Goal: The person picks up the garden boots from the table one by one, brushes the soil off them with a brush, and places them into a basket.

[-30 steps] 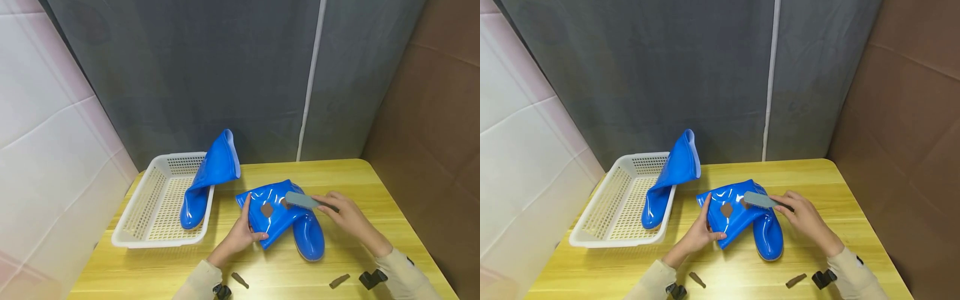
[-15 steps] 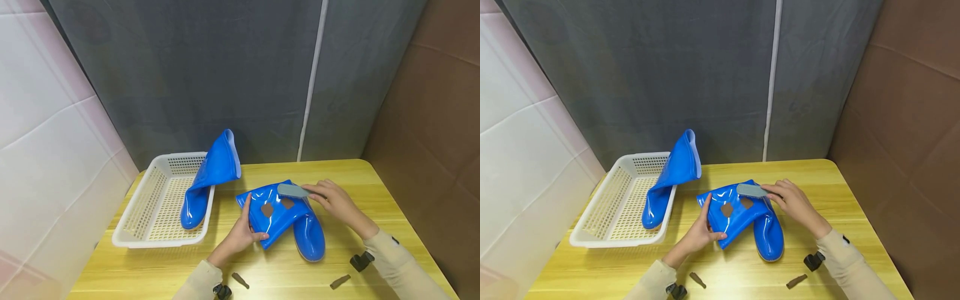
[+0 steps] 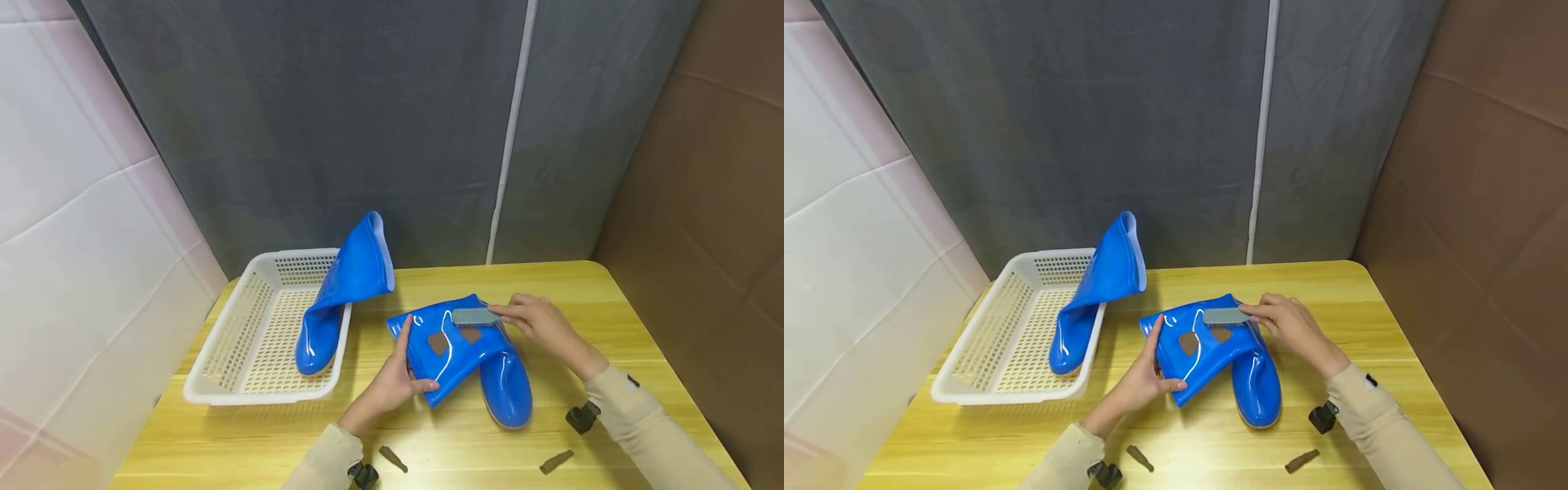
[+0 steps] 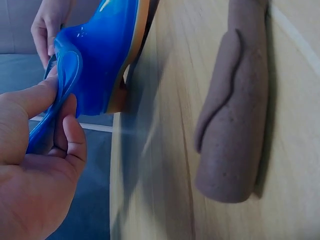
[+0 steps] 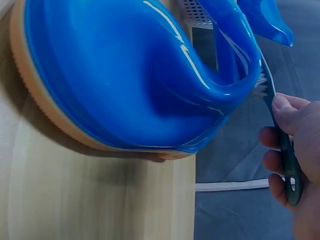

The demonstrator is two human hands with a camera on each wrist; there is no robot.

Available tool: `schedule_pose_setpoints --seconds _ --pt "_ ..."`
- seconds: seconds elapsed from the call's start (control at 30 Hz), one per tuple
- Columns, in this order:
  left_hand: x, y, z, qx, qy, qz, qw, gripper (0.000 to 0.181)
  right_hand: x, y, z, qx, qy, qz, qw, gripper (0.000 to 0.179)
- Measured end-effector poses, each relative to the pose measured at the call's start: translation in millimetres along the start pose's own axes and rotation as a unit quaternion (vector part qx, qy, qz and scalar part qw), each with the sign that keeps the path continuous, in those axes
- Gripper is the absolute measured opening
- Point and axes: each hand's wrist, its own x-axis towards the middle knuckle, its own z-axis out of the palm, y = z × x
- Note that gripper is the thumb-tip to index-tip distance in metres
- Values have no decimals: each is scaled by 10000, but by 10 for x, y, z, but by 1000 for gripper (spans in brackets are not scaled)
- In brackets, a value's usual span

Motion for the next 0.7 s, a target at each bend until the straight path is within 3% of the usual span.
schedule_pose_setpoints --seconds 0.23,0.7 --pt "-12 13 -29 -33 -130 50 9999 122 -80 14 28 -265 -145 -417 9987 37" --pt "-16 -19 -39 192 -127 -42 9997 120 -264 -18 38 -257 -404 -494 9976 33"
